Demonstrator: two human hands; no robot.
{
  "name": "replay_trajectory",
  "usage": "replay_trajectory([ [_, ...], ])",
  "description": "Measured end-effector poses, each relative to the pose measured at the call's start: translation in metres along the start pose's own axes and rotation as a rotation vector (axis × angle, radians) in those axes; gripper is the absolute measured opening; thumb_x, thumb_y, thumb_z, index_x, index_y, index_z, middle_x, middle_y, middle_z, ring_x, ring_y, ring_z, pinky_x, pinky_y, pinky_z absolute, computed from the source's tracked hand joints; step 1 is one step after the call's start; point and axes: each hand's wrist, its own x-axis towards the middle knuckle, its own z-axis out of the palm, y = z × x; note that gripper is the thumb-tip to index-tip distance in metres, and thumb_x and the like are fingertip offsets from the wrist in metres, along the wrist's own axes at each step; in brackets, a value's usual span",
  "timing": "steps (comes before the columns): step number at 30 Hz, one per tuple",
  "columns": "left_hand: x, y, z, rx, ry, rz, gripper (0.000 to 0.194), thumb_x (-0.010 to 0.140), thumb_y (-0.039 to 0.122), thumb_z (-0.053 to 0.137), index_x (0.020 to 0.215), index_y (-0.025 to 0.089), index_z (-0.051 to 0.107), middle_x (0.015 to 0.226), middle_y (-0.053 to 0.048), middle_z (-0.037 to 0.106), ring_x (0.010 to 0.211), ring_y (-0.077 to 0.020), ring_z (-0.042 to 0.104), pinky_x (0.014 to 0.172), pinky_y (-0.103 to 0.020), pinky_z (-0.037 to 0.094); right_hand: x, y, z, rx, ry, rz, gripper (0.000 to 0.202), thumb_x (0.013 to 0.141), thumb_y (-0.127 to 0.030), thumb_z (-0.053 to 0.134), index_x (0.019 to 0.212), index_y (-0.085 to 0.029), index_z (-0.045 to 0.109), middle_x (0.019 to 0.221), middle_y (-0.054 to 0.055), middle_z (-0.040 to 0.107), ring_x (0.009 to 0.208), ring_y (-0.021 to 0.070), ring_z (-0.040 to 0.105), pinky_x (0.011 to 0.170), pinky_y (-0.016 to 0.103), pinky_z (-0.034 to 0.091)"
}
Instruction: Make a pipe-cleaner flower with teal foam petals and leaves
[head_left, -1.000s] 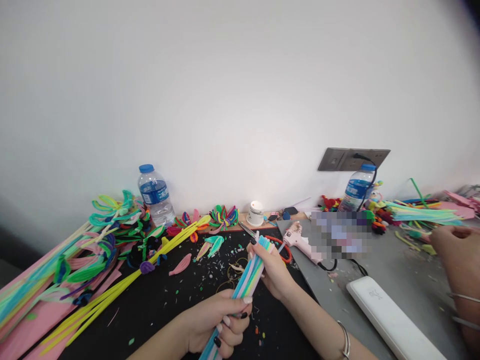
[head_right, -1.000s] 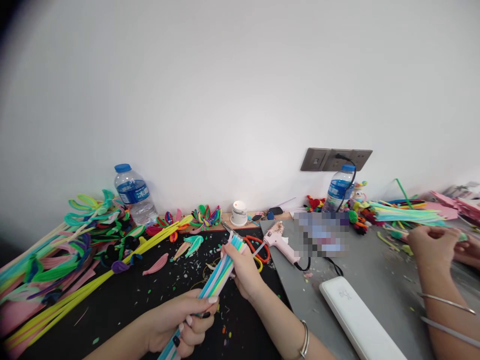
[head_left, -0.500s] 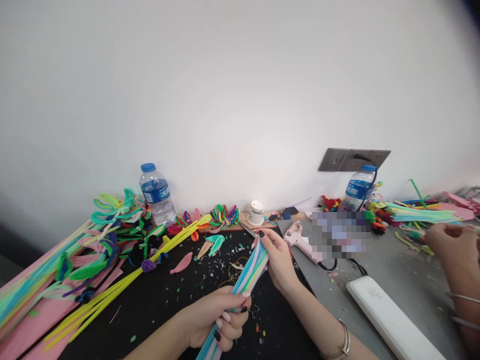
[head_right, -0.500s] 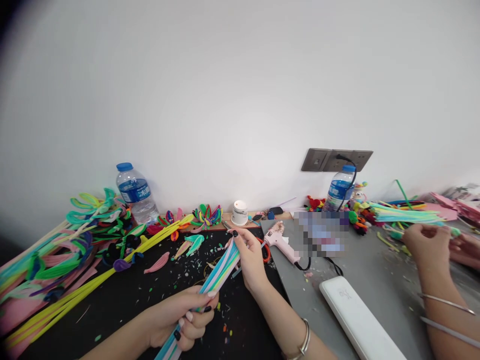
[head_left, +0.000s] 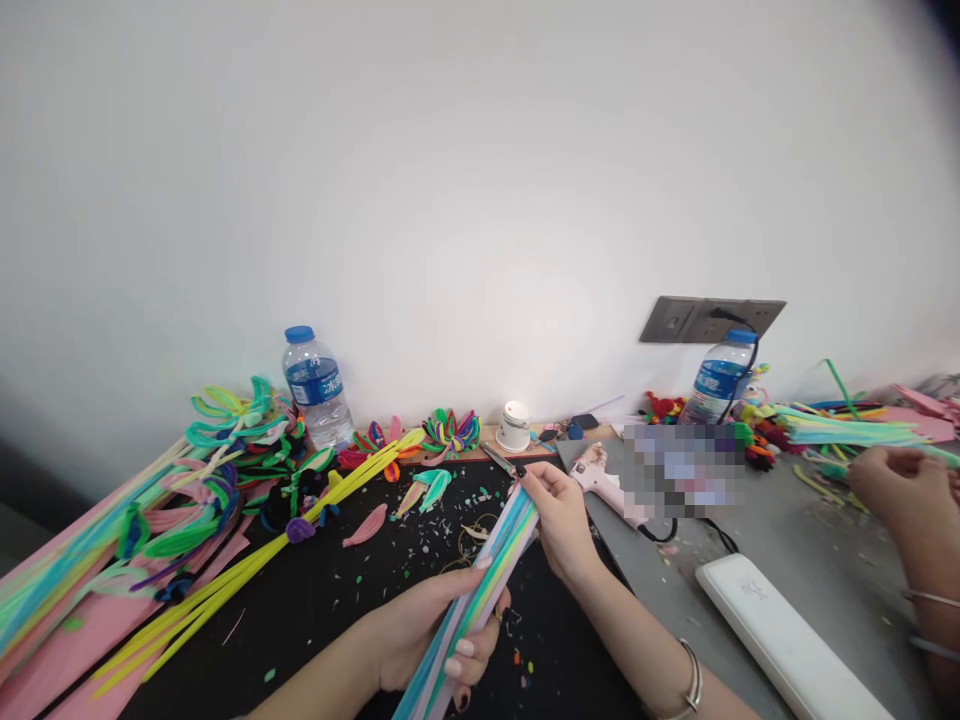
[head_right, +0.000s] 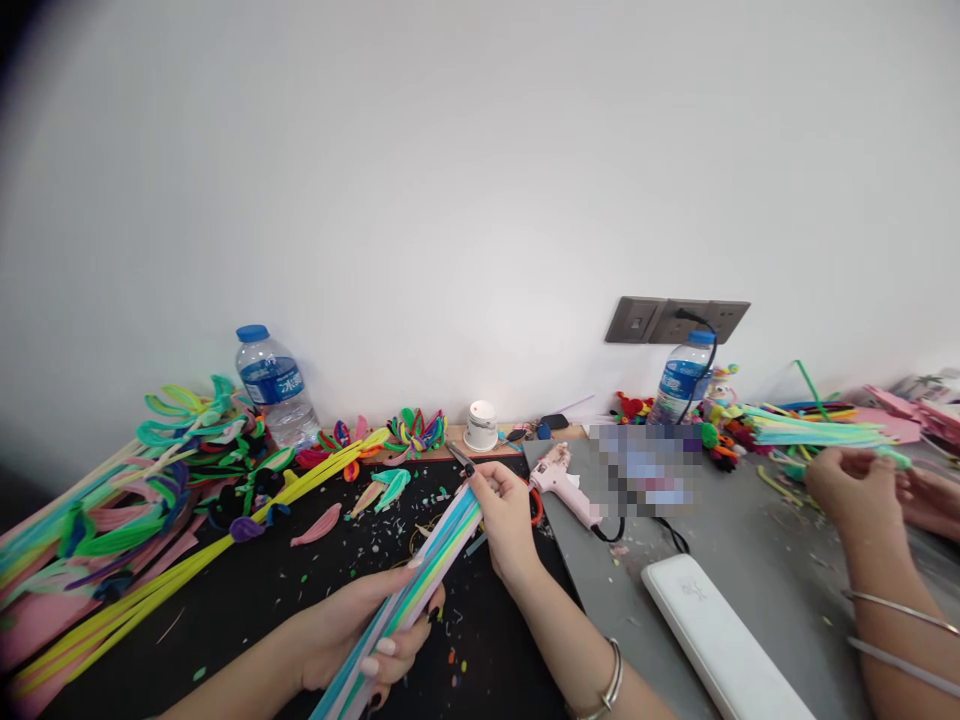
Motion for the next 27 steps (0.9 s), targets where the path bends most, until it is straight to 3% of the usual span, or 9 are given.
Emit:
replay_trajectory([
  [5,0.003,0.000,0.001,0.055,0.016,0.044,0.040,0.084,0.053,0.033,0.093,0.018,0.052,0.052,0.001,0.049,0.043,-0.0119,0.045,0.040,-0.018,0.032,0.000,0.002,0.000,0.009,-0.016,0.018,0.020,0.073,-0.035,0.065,0.071,-0.016,0.056,0.056,-0.003,0.055,0.047,0.0084,0.044,0.044,0.019,0.031],
  [11,-0.004,0.004,0.005,0.018,0.025,-0.003,0.022,0.086,0.041,0.043,0.087,0.020,0.050,0.049,0.007,0.035,0.035,-0.0048,0.018,0.035,-0.015,0.021,0.000,0.001,0.000,0.049,-0.031,0.038,0.019,0.071,-0.032,0.067,0.070,-0.015,0.058,0.056,-0.004,0.055,0.047,0.0069,0.043,0.044,0.018,0.031],
  [14,-0.005,0.006,0.008,0.021,0.040,0.005,0.020,0.086,0.039,0.046,0.079,0.020,0.047,0.049,0.009,0.027,0.037,-0.0036,0.009,0.034,-0.013,0.010,-0.001,-0.002,0.002,0.149,-0.038,0.080,0.019,0.070,-0.030,0.068,0.082,-0.017,0.060,0.061,-0.004,0.056,0.049,0.0069,0.046,0.046,0.017,0.033],
  [18,-0.004,0.006,0.010,0.064,0.092,0.102,0.021,0.085,0.040,0.047,0.078,0.021,0.043,0.050,0.010,0.023,0.036,-0.0027,0.006,0.034,-0.013,0.006,-0.007,-0.009,0.007,0.261,-0.201,0.194,0.028,0.073,-0.032,0.066,0.096,-0.018,0.059,0.070,0.000,0.062,0.060,0.0115,0.055,0.055,0.022,0.041],
  [22,-0.001,0.003,0.009,0.112,0.150,0.126,0.025,0.084,0.045,0.047,0.078,0.022,0.041,0.051,0.010,0.024,0.036,-0.0022,0.008,0.034,-0.014,0.006,-0.018,-0.006,0.013,0.227,-0.472,0.328,0.020,0.075,-0.030,0.064,0.086,-0.014,0.061,0.076,0.008,0.066,0.071,0.0181,0.060,0.064,0.028,0.044],
  [25,0.001,0.001,0.008,0.141,0.170,0.105,0.024,0.084,0.046,0.047,0.081,0.022,0.042,0.052,0.010,0.026,0.036,-0.0020,0.010,0.035,-0.014,0.008,-0.024,0.000,0.017,0.223,-0.479,0.348,0.014,0.073,-0.028,0.065,0.073,-0.016,0.058,0.068,0.004,0.065,0.067,0.0173,0.059,0.063,0.027,0.042],
  [27,0.001,0.000,0.008,0.127,0.173,0.099,0.024,0.083,0.045,0.049,0.082,0.021,0.043,0.053,0.010,0.027,0.037,-0.0020,0.012,0.035,-0.014,0.009,-0.025,0.001,0.018,0.204,-0.452,0.330,0.024,0.076,-0.032,0.061,0.062,-0.016,0.052,0.061,0.003,0.062,0.059,0.0144,0.055,0.058,0.025,0.040],
])
